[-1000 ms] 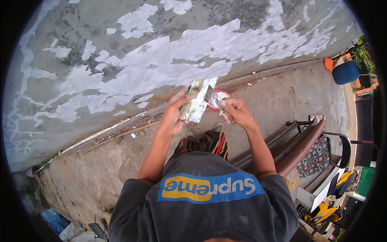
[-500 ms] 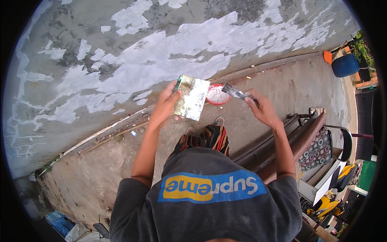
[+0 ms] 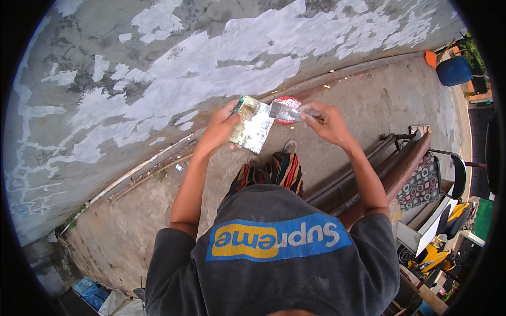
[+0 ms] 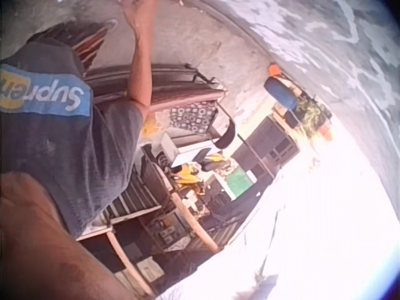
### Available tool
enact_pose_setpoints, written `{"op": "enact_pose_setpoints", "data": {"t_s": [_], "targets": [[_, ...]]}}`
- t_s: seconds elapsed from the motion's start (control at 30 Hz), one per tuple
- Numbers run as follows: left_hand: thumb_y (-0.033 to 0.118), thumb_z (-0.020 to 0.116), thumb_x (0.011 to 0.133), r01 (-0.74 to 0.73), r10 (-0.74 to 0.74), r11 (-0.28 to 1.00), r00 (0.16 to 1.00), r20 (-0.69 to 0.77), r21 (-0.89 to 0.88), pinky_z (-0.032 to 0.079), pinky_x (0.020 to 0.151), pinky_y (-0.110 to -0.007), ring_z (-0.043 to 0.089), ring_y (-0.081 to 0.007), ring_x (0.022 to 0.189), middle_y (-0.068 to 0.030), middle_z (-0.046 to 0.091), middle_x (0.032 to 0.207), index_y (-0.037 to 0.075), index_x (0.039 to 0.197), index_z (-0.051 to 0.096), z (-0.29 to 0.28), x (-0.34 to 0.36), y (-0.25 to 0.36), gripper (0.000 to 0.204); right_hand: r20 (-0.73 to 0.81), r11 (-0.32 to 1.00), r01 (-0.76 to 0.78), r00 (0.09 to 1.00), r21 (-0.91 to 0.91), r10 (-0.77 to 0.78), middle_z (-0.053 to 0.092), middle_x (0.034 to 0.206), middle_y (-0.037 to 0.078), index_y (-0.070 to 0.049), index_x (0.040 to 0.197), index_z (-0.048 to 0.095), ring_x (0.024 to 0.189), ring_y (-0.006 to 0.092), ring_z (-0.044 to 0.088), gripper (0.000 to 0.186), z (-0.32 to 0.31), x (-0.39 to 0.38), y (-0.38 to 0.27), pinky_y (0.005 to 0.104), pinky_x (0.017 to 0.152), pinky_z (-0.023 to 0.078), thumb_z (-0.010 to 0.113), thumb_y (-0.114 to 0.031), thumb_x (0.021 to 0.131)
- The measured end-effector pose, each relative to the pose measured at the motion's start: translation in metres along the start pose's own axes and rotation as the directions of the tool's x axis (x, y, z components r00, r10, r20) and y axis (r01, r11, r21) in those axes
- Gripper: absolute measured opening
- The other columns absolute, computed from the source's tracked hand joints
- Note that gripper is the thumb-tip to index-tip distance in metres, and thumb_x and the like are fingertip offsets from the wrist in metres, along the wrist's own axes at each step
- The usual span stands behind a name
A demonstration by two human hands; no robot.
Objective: The person uses a putty knife to scoop white compound from a red bucket and applies it to a cracked concrete wall. They repeatedly spread the compound over cracks and uneven areas, smoothing the surface as they work.
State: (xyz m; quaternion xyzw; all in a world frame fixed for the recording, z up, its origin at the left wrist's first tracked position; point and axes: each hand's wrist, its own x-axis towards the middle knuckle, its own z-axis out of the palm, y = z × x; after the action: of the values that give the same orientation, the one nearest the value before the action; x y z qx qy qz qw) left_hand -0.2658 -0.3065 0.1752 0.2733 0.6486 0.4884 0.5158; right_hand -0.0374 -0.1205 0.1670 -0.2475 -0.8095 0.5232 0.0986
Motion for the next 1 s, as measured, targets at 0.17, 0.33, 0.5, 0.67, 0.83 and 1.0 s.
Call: {"op": "enact_pose_setpoints", "data": {"t_s": [0.17,0.33,0.5,0.67,0.83,1.0], "targets": [[0.012,0.045,0.094,0.029,-0.029,1.0,1.0,0.006,0.012,0.038,0.033,-0.021,0.056,-0.0072,0.051,-0.0055,0.065,0.085,0.003,0.138,0.043,-0.004,0.012,-0.012,0.045,0.09,0.994,-0.077,0.994,0.075,0.07,0.065,0.07,0.004,-0.002,0.1,0.064,0.065,0.0079,0.057,0.014,0.004,0.004,0.016,0.0268,0.059,0.044,0.063,-0.013,0.091],[0.011,0.043,0.095,0.154,-0.153,0.985,0.988,0.016,-0.074,0.04,0.035,-0.024,0.057,-0.0105,0.051,-0.0074,0.065,0.084,0.001,0.133,0.046,-0.006,0.033,-0.031,0.04,0.281,0.971,-0.206,0.946,0.125,0.164,0.063,0.071,0.002,-0.003,0.102,0.064,0.056,0.0048,0.049,0.013,0.006,0.012,0.013,0.023,0.048,0.037,0.061,-0.011,0.093],[0.013,0.045,0.095,0.265,-0.27,0.957,0.963,-0.023,-0.114,0.046,0.041,-0.026,0.059,-0.0119,0.055,-0.0061,0.065,0.087,0.005,0.132,0.049,-0.001,0.055,-0.044,0.038,0.499,0.901,-0.298,0.86,0.315,0.11,0.062,0.072,0.002,-0.004,0.108,0.061,0.054,0.006,0.05,0.017,-0.005,0.018,0.018,0.0226,0.049,0.039,0.058,-0.014,0.095],[0.013,0.045,0.094,0.242,-0.273,0.952,0.947,-0.167,-0.185,0.056,0.061,-0.036,0.063,-0.0181,0.082,-0.0118,0.061,0.107,0.003,0.132,0.045,-0.003,0.055,-0.1,0.039,0.305,0.603,-0.253,0.952,0.756,0.016,0.063,0.093,0.007,-0.004,0.132,0.049,0.068,0.0097,0.057,0.038,-0.021,0.038,0.032,0.0251,0.061,0.049,0.055,-0.013,0.096],[0.006,0.045,0.09,0.331,-0.537,0.819,0.731,-0.421,-0.469,0.059,0.069,-0.04,0.067,-0.0262,0.088,-0.0173,0.061,0.111,0.0,0.128,0.044,-0.048,0.029,-0.222,0.039,-0.077,0.452,0.048,0.996,0.891,0.046,0.06,0.104,0.008,-0.002,0.139,0.042,0.078,0.0109,0.059,0.047,-0.006,0.081,0.02,0.0279,0.064,0.052,0.056,-0.013,0.095],[0.0,0.042,0.085,0.284,-0.594,0.792,0.564,-0.573,-0.541,0.061,0.07,-0.047,0.067,-0.032,0.092,-0.0192,0.059,0.116,0.001,0.123,0.048,-0.127,-0.013,-0.32,0.038,-0.338,0.333,0.282,0.933,0.9,0.124,0.059,0.107,0.006,-0.002,0.141,0.041,0.077,0.0097,0.055,0.046,0.04,0.145,-0.008,0.0249,0.067,0.049,0.051,-0.019,0.099]]}}
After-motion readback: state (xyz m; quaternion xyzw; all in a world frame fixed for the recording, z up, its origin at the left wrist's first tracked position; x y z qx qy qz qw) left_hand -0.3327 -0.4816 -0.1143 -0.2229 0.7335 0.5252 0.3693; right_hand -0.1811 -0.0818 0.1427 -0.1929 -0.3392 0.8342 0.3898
